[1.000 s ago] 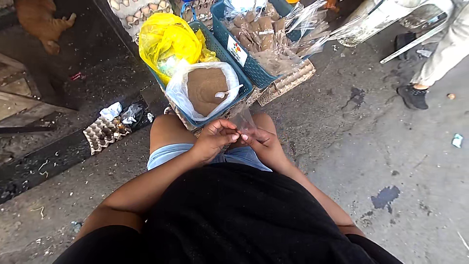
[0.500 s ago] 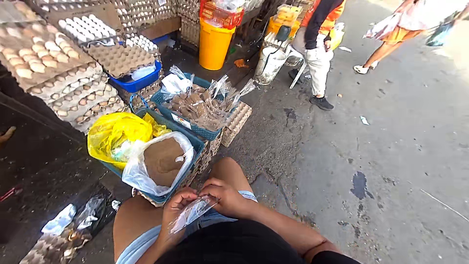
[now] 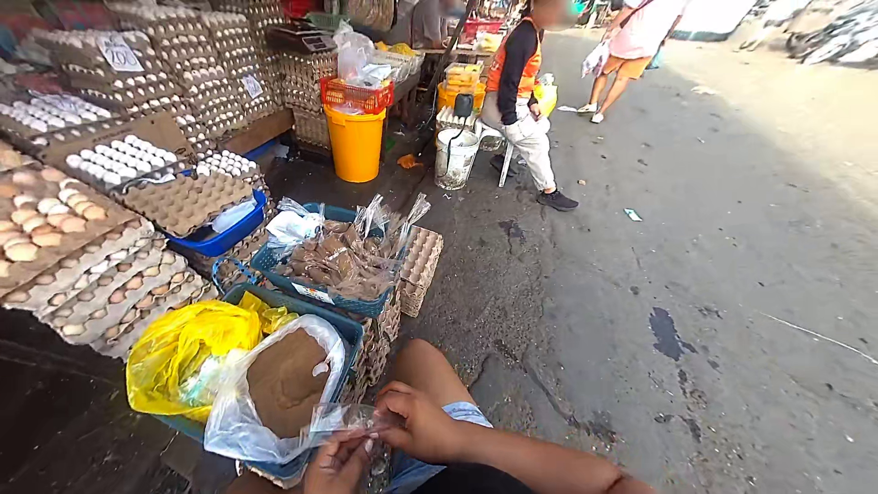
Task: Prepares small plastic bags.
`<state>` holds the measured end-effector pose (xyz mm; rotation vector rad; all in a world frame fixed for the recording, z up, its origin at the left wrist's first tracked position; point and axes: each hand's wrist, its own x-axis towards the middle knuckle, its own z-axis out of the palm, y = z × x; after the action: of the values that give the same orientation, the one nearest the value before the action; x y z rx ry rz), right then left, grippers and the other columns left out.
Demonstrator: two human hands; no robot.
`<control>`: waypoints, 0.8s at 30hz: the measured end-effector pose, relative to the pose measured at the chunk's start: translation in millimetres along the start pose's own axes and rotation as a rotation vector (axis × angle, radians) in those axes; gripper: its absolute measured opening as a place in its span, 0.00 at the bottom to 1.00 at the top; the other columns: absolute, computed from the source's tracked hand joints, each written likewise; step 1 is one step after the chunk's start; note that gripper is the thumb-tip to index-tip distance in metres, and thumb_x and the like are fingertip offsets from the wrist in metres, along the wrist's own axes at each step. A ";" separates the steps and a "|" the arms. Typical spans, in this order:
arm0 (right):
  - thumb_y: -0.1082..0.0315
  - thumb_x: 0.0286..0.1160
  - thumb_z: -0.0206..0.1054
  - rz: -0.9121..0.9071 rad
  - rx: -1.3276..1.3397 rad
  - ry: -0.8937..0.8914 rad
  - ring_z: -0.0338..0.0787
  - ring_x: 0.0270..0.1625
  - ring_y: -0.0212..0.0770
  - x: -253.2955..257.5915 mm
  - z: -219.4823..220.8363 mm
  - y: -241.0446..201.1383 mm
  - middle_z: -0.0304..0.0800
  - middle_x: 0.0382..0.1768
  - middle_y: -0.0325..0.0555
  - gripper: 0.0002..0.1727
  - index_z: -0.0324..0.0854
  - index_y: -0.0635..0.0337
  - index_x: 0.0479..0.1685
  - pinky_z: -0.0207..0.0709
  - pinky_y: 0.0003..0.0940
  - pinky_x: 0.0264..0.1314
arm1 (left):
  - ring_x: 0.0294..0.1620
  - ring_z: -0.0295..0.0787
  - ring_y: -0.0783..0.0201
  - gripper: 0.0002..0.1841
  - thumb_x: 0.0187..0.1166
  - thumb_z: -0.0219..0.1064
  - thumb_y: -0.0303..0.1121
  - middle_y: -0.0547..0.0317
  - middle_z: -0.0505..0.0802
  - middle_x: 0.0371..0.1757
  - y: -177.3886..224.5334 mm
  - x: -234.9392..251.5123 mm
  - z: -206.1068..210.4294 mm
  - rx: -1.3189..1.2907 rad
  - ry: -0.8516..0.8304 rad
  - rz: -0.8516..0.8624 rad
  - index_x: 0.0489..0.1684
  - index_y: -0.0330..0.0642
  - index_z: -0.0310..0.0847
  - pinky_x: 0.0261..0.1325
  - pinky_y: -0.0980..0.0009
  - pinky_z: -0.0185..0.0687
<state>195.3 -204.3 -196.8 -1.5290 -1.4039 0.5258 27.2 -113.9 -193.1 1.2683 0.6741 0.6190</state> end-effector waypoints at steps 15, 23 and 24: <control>0.78 0.73 0.66 -0.071 0.024 -0.044 0.91 0.60 0.49 -5.8 3.3 7.1 0.92 0.53 0.60 0.11 0.92 0.68 0.49 0.84 0.41 0.67 | 0.44 0.93 0.75 0.12 0.64 0.72 0.15 0.66 0.97 0.41 -30.0 1.8 -9.0 0.030 -0.012 0.137 0.44 0.35 0.88 0.54 0.74 0.91; 0.77 0.70 0.69 -0.116 0.015 -0.046 0.92 0.57 0.46 -4.4 8.5 2.9 0.93 0.51 0.57 0.10 0.92 0.67 0.47 0.85 0.36 0.63 | 0.41 0.92 0.77 0.11 0.66 0.67 0.13 0.68 0.96 0.38 -16.6 -3.3 -6.4 -0.031 0.009 0.155 0.42 0.36 0.88 0.50 0.77 0.90; 0.76 0.70 0.69 -0.120 0.015 -0.048 0.92 0.57 0.46 -4.5 8.7 2.9 0.93 0.51 0.57 0.10 0.92 0.67 0.47 0.85 0.36 0.63 | 0.41 0.92 0.77 0.11 0.67 0.67 0.13 0.68 0.96 0.38 -16.3 -4.0 -6.3 -0.036 0.013 0.145 0.42 0.36 0.88 0.51 0.77 0.89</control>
<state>188.5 -205.1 -204.5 -1.4188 -1.5142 0.5010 20.7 -116.0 -209.6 1.2880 0.5817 0.7559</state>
